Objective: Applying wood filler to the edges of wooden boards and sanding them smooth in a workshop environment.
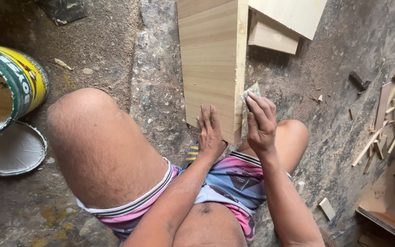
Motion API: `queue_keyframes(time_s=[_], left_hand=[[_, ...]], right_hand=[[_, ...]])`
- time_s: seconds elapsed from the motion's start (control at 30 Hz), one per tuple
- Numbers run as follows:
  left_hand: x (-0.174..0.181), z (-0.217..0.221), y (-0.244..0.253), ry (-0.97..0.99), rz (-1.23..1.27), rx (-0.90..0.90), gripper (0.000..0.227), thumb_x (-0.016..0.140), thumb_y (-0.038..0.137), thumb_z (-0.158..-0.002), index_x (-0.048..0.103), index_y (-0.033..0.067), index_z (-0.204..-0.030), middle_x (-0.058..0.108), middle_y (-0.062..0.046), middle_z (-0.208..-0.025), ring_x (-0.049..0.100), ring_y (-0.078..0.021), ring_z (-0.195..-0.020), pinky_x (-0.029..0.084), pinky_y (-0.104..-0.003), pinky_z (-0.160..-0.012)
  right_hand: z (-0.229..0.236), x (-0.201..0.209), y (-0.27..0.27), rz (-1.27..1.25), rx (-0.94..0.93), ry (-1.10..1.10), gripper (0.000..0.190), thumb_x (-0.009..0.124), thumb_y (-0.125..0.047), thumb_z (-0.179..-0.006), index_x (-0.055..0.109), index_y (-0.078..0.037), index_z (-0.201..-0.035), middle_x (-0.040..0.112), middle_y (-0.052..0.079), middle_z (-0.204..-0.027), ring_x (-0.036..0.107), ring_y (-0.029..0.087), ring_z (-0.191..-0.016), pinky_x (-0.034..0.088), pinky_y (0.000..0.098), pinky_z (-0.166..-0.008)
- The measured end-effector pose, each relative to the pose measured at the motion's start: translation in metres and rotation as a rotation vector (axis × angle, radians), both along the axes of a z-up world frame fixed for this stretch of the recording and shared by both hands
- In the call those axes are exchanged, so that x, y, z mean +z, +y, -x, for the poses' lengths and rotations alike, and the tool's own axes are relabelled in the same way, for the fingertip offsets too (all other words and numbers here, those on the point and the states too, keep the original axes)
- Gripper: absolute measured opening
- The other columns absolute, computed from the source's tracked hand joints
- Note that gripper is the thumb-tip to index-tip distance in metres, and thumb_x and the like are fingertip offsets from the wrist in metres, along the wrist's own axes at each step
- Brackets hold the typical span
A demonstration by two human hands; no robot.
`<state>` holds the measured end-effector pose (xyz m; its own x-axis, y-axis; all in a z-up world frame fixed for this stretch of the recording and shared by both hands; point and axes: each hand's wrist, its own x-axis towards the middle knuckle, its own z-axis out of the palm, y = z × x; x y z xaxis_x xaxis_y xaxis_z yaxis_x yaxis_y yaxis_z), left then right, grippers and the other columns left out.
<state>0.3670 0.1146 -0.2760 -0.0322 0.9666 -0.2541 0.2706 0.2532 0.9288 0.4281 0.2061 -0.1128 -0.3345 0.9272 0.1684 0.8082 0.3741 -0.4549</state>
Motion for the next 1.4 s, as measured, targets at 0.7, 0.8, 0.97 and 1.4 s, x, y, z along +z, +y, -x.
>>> queue_keyframes(time_s=[0.7,0.8,0.97,1.4], left_hand=[[0.007,-0.001,0.005,-0.001,0.018,0.01,0.116,0.062,-0.012,-0.064,0.007,0.0087,-0.164,0.008,-0.036,-0.163,0.031,-0.0778,-0.126,0.054,-0.076,-0.078],[0.004,-0.004,0.002,0.029,0.006,0.022,0.113,0.063,-0.008,-0.065,0.01,0.008,-0.163,0.01,-0.036,-0.163,0.032,-0.078,-0.125,0.053,-0.076,-0.08],[0.004,-0.005,0.002,0.057,-0.004,0.053,0.11,0.059,-0.012,-0.068,0.011,0.0081,-0.164,0.012,-0.038,-0.162,0.035,-0.0763,-0.124,0.052,-0.076,-0.085],[-0.006,-0.013,-0.003,0.042,-0.035,0.11,0.107,0.063,-0.001,-0.065,0.018,0.0038,-0.162,0.019,-0.036,-0.162,0.037,-0.0761,-0.124,0.047,-0.072,-0.096]], right_hand=[[0.024,0.053,0.003,-0.22,0.042,-1.002,0.023,0.063,-0.024,-0.098,0.075,-0.031,-0.116,0.072,-0.006,-0.117,0.057,0.019,-0.112,0.035,0.0479,-0.093],[0.037,0.048,0.024,-0.258,0.079,-0.979,0.022,0.062,-0.023,-0.1,0.075,-0.029,-0.116,0.072,-0.006,-0.117,0.057,0.019,-0.11,0.034,0.0465,-0.091],[0.042,0.036,0.031,-0.237,0.165,-1.012,0.022,0.061,-0.021,-0.098,0.074,-0.028,-0.114,0.07,-0.006,-0.11,0.056,0.021,-0.104,0.035,0.0528,-0.09],[0.048,0.041,0.011,-0.134,0.205,-1.074,0.023,0.06,-0.017,-0.093,0.073,-0.026,-0.109,0.068,-0.005,-0.101,0.056,0.023,-0.104,0.034,0.0599,-0.09]])
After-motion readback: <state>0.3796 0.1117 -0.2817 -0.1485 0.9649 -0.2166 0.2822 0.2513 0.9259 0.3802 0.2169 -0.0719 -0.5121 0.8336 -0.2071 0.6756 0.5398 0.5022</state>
